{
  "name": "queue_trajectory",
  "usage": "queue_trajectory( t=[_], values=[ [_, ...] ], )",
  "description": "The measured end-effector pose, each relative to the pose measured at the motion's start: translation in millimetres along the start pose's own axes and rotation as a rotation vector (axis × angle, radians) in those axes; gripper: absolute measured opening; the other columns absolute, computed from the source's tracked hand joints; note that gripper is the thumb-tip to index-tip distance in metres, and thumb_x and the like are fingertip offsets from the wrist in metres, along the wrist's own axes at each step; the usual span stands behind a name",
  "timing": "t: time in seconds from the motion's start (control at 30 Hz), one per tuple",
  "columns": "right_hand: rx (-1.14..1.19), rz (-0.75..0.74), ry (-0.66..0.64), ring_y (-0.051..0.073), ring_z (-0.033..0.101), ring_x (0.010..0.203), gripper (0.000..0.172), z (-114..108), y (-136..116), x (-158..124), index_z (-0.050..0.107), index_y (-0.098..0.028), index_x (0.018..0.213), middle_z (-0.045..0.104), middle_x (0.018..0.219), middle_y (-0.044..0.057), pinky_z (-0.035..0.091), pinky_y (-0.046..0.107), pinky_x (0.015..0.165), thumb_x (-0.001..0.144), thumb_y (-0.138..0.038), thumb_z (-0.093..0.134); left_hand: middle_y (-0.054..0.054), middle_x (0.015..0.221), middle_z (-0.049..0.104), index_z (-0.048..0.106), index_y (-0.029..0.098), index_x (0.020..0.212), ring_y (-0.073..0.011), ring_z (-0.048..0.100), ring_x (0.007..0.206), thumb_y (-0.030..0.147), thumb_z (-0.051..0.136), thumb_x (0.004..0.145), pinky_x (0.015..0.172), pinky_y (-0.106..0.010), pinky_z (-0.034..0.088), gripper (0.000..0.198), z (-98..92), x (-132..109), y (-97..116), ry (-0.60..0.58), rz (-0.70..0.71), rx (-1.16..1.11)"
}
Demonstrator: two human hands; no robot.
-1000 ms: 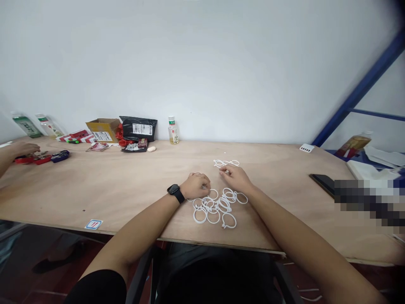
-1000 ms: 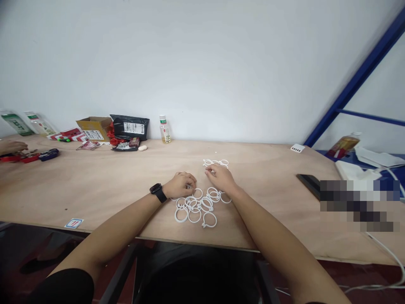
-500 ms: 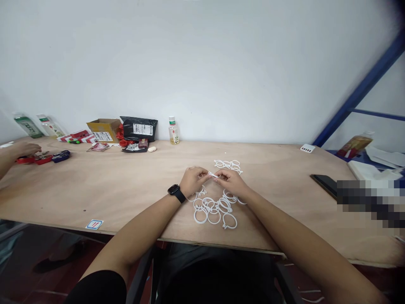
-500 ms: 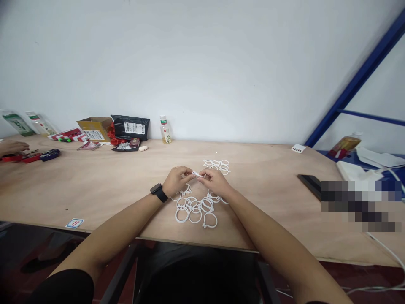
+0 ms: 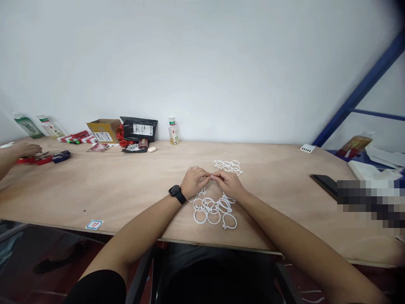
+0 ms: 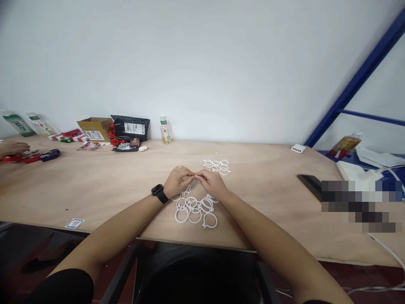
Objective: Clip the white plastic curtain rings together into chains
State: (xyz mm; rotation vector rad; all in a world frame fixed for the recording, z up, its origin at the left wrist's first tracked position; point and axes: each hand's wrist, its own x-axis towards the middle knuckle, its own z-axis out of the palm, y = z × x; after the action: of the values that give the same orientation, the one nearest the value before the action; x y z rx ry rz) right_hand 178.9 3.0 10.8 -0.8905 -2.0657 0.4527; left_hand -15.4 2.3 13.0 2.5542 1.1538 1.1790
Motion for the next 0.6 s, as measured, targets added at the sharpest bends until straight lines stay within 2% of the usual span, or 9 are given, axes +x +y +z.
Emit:
queue_trajectory(
  t=[0.23, 0.43, 0.6],
  values=[
    [-0.013, 0.007, 0.008, 0.018, 0.065, 0.072, 0.019, -0.8, -0.4, 0.2, 0.068, -0.023, 0.092, 0.071, 0.080, 0.003, 0.048, 0.030, 0.068, 0.092, -0.032, 0.052, -0.003, 0.085, 0.073, 0.071, 0.022, 0.088, -0.0172, 0.063, 0.084, 0.032, 0.055, 0.091, 0.085, -0.035, 0.041, 0.018, 1.9, 0.0, 3.0, -0.027, -0.010, 0.021],
    [-0.247, -0.052, -0.006, 0.020, 0.065, 0.082, 0.017, -11.3, 14.0, 4.7, 0.068, -0.022, 0.094, 0.072, 0.088, 0.005, 0.047, 0.032, 0.075, 0.092, -0.026, 0.051, -0.002, 0.090, 0.073, 0.071, 0.022, 0.090, -0.0175, 0.064, 0.088, 0.032, 0.054, 0.092, 0.086, -0.034, 0.043, 0.019, 0.2, 2.4, -2.8, -0.027, -0.085, 0.020],
    [-0.339, 0.049, 0.072, 0.022, 0.065, 0.088, 0.020, -24.4, 35.6, 7.3, 0.068, -0.024, 0.099, 0.072, 0.096, 0.006, 0.047, 0.035, 0.079, 0.092, -0.025, 0.049, -0.003, 0.094, 0.073, 0.072, 0.022, 0.091, -0.0179, 0.064, 0.090, 0.030, 0.059, 0.086, 0.087, -0.032, 0.046, 0.016, -5.3, -1.2, -14.6, -0.187, -0.081, 0.031]
  ],
)
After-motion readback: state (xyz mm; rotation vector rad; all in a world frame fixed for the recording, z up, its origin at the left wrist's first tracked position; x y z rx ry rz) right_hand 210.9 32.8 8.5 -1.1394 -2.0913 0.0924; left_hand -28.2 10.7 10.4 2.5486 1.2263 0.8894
